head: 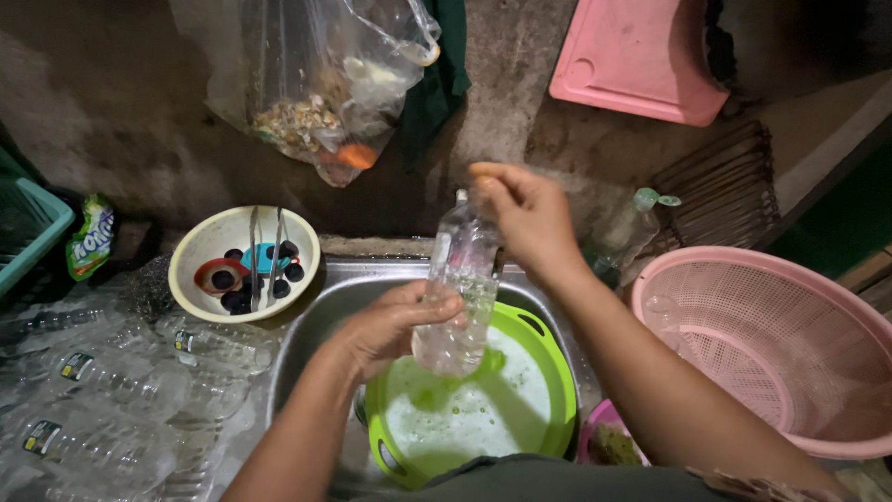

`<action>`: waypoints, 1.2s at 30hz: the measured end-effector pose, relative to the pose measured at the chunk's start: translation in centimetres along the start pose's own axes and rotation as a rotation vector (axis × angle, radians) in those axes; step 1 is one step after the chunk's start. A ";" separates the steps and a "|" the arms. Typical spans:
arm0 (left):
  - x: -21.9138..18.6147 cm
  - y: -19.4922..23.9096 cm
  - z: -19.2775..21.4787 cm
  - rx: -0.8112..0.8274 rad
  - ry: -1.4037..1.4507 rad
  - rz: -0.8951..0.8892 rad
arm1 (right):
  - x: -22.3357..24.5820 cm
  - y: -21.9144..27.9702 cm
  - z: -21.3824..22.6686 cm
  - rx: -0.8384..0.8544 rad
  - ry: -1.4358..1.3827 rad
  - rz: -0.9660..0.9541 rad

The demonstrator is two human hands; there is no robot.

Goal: The person washes multiple clear plastic bottles by hand in a sink. They fill each bottle with water from the tap, shake it, and rinse it before placing it in a pink basket. The process is repeated for several bottles.

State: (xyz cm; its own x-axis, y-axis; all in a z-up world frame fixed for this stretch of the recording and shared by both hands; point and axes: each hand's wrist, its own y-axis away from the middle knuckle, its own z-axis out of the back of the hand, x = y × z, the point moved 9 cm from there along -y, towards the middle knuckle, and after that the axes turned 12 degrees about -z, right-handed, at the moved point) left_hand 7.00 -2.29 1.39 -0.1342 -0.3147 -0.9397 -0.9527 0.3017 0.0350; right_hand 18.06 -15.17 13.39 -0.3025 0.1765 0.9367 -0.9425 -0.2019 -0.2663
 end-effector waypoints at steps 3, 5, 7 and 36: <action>-0.1 -0.5 -0.5 -0.029 -0.026 -0.067 | 0.2 0.4 -1.4 0.065 -0.015 0.036; -0.3 -0.4 -0.9 -0.066 -0.043 -0.091 | -1.1 0.0 -1.7 0.068 -0.005 -0.009; -0.5 -0.1 -1.2 -0.098 -0.044 -0.094 | -3.6 -0.9 -1.5 0.065 -0.030 -0.145; 5.8 -0.8 -1.5 -0.231 0.784 0.314 | -22.1 4.3 -5.4 0.369 -0.349 -1.029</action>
State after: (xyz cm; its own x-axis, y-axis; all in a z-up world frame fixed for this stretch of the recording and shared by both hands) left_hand 6.61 -5.72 -3.56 -0.4670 -0.8017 -0.3732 -0.8605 0.3146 0.4008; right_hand 19.93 -14.78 -9.65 0.6977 0.1566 0.6990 -0.6036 -0.3971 0.6914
